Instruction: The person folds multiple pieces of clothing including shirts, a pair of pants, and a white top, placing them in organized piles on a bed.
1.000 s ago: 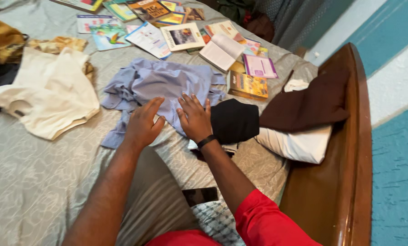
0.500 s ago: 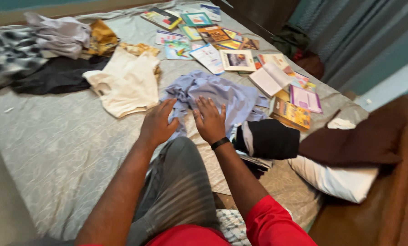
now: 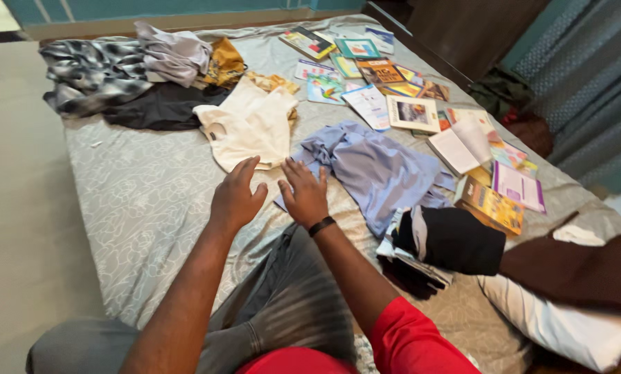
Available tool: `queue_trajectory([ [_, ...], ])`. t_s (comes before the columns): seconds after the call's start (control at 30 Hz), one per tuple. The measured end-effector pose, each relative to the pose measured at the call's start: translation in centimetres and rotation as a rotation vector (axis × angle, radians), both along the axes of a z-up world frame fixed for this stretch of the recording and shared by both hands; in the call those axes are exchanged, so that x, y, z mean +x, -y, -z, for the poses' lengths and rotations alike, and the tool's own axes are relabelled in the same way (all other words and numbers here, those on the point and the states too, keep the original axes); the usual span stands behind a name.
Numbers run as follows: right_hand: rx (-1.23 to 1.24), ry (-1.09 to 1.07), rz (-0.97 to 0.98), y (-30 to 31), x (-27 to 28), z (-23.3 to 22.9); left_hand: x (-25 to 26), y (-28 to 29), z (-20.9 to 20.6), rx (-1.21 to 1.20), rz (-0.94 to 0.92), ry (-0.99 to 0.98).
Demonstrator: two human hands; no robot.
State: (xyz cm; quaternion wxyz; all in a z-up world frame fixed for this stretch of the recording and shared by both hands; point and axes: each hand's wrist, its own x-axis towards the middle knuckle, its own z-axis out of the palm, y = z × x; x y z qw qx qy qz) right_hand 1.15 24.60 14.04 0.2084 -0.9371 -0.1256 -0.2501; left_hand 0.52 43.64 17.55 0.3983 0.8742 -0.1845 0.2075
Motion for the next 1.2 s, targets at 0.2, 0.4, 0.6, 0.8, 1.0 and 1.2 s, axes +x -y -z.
queue_trajectory([
  [0.2,0.009,-0.064,-0.108,-3.6,1.1,2.9,-0.2,-2.9,1.7,-0.040,-0.080,-0.045],
  [0.4,0.007,-0.105,-0.171,-6.1,3.2,5.0,0.6,-4.6,4.4,-0.030,-0.165,-0.178],
  [0.6,0.018,-0.094,-0.219,-7.0,5.1,6.8,0.5,-8.2,7.0,0.000,-0.258,-0.188],
  [0.8,0.043,-0.099,-0.219,-7.9,5.8,9.9,-0.9,-10.6,9.4,0.004,-0.290,-0.207],
  [1.0,0.073,-0.139,-0.256,-9.4,6.6,12.3,-0.5,-11.9,11.2,-0.066,-0.316,-0.340],
  [1.2,0.074,-0.229,-0.242,-9.2,6.7,15.0,-0.6,-12.9,14.7,-0.140,-0.325,-0.293],
])
